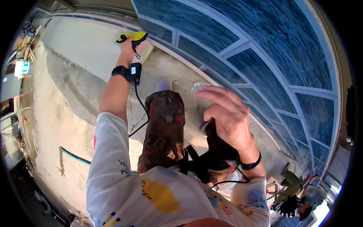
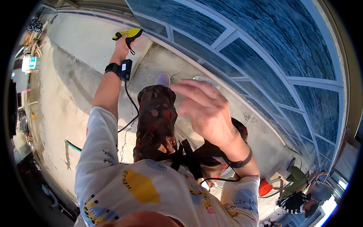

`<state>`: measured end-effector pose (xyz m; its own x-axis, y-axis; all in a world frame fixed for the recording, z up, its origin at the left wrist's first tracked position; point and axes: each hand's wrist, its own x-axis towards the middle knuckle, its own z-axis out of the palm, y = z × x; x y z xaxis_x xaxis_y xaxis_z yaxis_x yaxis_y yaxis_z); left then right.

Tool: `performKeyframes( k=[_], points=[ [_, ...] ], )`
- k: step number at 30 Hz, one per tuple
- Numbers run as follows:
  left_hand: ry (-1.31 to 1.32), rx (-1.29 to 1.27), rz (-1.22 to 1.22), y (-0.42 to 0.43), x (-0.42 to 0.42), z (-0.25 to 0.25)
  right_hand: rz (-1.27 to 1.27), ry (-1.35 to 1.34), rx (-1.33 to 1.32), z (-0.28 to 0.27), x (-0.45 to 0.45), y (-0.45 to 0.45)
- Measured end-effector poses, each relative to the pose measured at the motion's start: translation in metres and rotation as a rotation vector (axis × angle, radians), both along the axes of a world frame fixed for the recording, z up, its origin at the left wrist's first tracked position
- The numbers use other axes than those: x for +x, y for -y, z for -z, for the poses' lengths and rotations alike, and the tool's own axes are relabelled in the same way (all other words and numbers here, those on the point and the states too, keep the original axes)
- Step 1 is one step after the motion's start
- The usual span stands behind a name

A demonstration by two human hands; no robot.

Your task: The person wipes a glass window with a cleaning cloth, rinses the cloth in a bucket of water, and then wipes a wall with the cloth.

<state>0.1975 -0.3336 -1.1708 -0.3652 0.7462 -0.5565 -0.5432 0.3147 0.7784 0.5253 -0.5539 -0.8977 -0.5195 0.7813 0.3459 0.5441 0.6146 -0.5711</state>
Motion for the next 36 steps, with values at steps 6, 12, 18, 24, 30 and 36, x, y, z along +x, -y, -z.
performKeyframes(
  k=[6, 12, 18, 24, 30, 36],
  points=[
    [-0.407, -0.02, 0.023, -0.054, 0.025, 0.041, 0.133, 0.025, -0.285, 0.048, 0.031, -0.002],
    [-0.71, 0.026, 0.18, -0.083, 0.081, 0.072, 0.159, 0.004, -0.377, 0.037, 0.05, 0.001],
    [0.016, -0.054, 0.536, -0.025, 0.159, 0.125, 0.171, 0.005, -0.431, 0.031, 0.062, 0.013],
    [0.337, -0.158, 0.508, 0.013, 0.229, 0.126, 0.212, 0.024, -0.442, 0.03, 0.068, 0.014],
    [0.004, -0.119, 0.216, -0.053, 0.132, 0.102, 0.192, 0.008, -0.452, 0.027, 0.072, 0.019],
    [-0.257, -0.044, 0.346, -0.099, 0.062, 0.051, 0.148, -0.001, -0.43, 0.022, 0.078, 0.018]
  ],
)
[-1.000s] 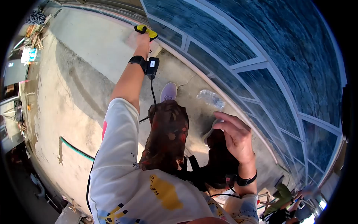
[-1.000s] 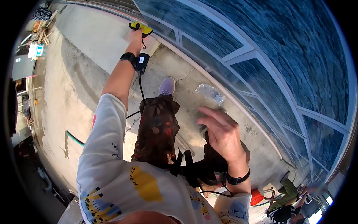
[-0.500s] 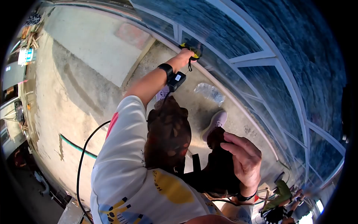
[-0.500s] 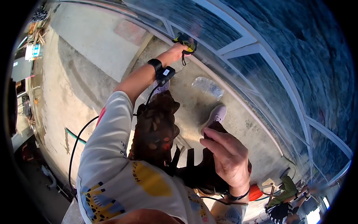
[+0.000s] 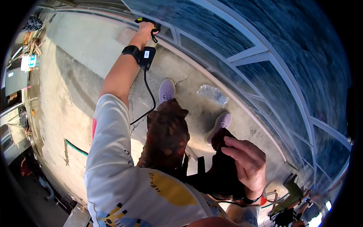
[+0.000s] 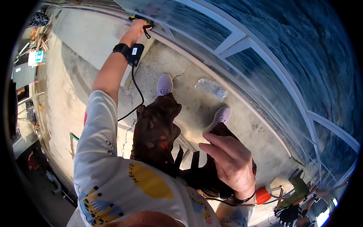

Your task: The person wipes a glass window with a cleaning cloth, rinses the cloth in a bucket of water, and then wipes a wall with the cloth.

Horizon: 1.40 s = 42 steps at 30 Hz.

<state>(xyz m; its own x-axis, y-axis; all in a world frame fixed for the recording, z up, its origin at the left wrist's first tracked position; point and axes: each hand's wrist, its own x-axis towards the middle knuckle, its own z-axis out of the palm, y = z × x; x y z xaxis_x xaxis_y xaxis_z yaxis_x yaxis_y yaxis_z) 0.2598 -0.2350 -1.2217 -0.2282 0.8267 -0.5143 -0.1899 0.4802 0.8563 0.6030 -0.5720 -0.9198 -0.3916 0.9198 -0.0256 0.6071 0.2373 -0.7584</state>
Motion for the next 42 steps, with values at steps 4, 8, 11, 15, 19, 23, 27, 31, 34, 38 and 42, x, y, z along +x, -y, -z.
performKeyframes(
  k=[4, 8, 11, 15, 19, 23, 27, 31, 34, 38, 42],
  points=[
    [0.091, -0.145, 0.028, 0.038, 0.067, -0.023, -0.05, -0.065, 0.036, -0.004, -0.007, 0.003],
    [0.27, -0.185, 0.355, 0.096, 0.152, -0.049, -0.051, -0.083, 0.055, 0.002, -0.014, 0.007],
    [0.545, -0.249, 0.552, 0.132, 0.211, -0.05, -0.005, -0.049, 0.065, 0.006, -0.014, 0.003],
    [0.655, -0.352, 0.911, 0.155, 0.265, -0.12, 0.123, -0.024, 0.1, 0.016, -0.003, -0.004],
    [0.726, -0.285, 0.814, 0.155, 0.242, -0.181, 0.206, -0.068, 0.11, 0.024, 0.016, -0.003],
    [0.772, -0.075, 0.703, 0.155, 0.2, -0.245, 0.256, -0.049, 0.124, 0.041, 0.032, 0.003],
    [0.813, 0.219, 0.553, 0.172, 0.161, -0.284, 0.38, -0.066, 0.109, 0.055, 0.046, 0.006],
    [0.606, 0.287, 0.518, 0.242, 0.153, -0.313, 0.604, -0.418, 0.022, 0.063, 0.045, 0.004],
    [-0.032, 0.454, 0.721, 0.299, 0.171, -0.307, 0.602, -0.875, -0.069, 0.039, 0.012, 0.017],
    [-0.535, 0.879, 0.929, 0.349, 0.208, -0.269, 0.579, -1.299, -0.226, 0.041, -0.045, 0.034],
    [-0.441, 1.06, 1.053, 0.363, 0.202, -0.29, 0.757, -1.893, -0.409, 0.047, -0.011, 0.047]
  ],
)
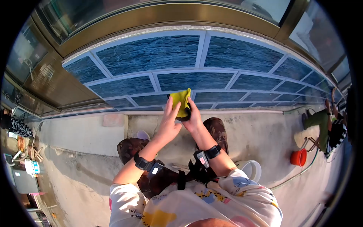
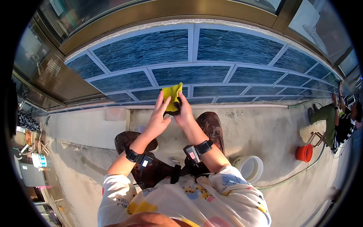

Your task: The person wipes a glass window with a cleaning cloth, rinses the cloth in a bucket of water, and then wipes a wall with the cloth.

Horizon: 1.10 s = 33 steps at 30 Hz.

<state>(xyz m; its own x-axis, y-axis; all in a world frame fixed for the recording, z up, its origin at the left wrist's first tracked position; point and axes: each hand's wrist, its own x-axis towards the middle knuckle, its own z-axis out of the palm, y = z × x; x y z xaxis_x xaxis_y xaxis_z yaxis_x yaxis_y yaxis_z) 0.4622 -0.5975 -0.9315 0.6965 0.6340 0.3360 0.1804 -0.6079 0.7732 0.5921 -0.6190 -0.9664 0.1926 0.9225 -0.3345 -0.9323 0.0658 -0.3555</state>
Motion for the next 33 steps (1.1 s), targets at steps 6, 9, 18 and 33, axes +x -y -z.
performKeyframes(
  k=[6, 9, 18, 33],
  points=[
    [-0.179, 0.181, -0.227, -0.02, -0.089, -0.025, 1.064, 0.719, 0.115, -0.076, 0.145, -0.027],
    [-0.534, 0.482, -0.508, -0.031, -0.156, 0.006, 1.286, 1.213, -0.22, -0.084, 0.193, -0.072],
    [-0.624, 0.591, -0.671, -0.021, -0.193, 0.047, 1.084, 2.445, 0.049, -0.047, 0.068, -0.134],
    [-0.568, 0.582, -0.623, -0.023, -0.161, 0.044, 1.536, 1.702, -0.636, -0.105, 0.377, -0.003]
  ],
)
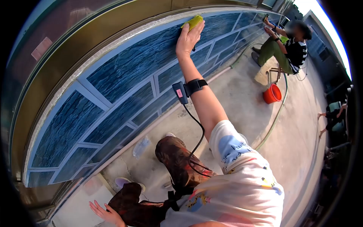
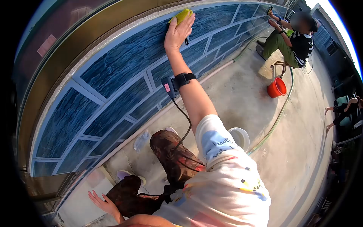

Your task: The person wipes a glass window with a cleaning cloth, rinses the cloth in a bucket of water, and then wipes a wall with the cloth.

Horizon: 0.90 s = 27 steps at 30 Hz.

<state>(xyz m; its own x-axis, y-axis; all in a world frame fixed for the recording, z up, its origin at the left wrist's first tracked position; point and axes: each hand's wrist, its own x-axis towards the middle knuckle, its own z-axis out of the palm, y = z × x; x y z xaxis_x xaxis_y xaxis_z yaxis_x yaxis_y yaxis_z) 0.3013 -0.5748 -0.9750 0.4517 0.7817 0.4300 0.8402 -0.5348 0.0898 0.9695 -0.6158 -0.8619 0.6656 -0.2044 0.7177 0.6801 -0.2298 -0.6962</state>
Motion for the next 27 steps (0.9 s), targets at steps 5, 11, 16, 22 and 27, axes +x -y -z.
performKeyframes(
  k=[5, 11, 16, 22, 27],
  points=[
    [-0.076, 0.013, 0.033, -0.01, 0.001, 0.009, -0.017, -0.453, 0.16, 0.084, -0.006, -0.013],
    [-0.116, 0.006, 0.047, -0.008, 0.008, 0.007, -0.241, -0.739, 0.116, 0.199, -0.117, -0.046],
    [-0.117, -0.025, 0.079, -0.008, 0.019, 0.006, -0.213, -0.431, 0.138, 0.149, -0.104, -0.035],
    [-0.13, -0.056, 0.057, -0.016, 0.02, 0.011, 0.053, 0.06, 0.109, 0.043, 0.06, 0.019],
    [-0.205, -0.088, 0.034, -0.014, 0.027, 0.004, 0.178, 0.03, 0.072, 0.095, 0.186, 0.062]
  ],
)
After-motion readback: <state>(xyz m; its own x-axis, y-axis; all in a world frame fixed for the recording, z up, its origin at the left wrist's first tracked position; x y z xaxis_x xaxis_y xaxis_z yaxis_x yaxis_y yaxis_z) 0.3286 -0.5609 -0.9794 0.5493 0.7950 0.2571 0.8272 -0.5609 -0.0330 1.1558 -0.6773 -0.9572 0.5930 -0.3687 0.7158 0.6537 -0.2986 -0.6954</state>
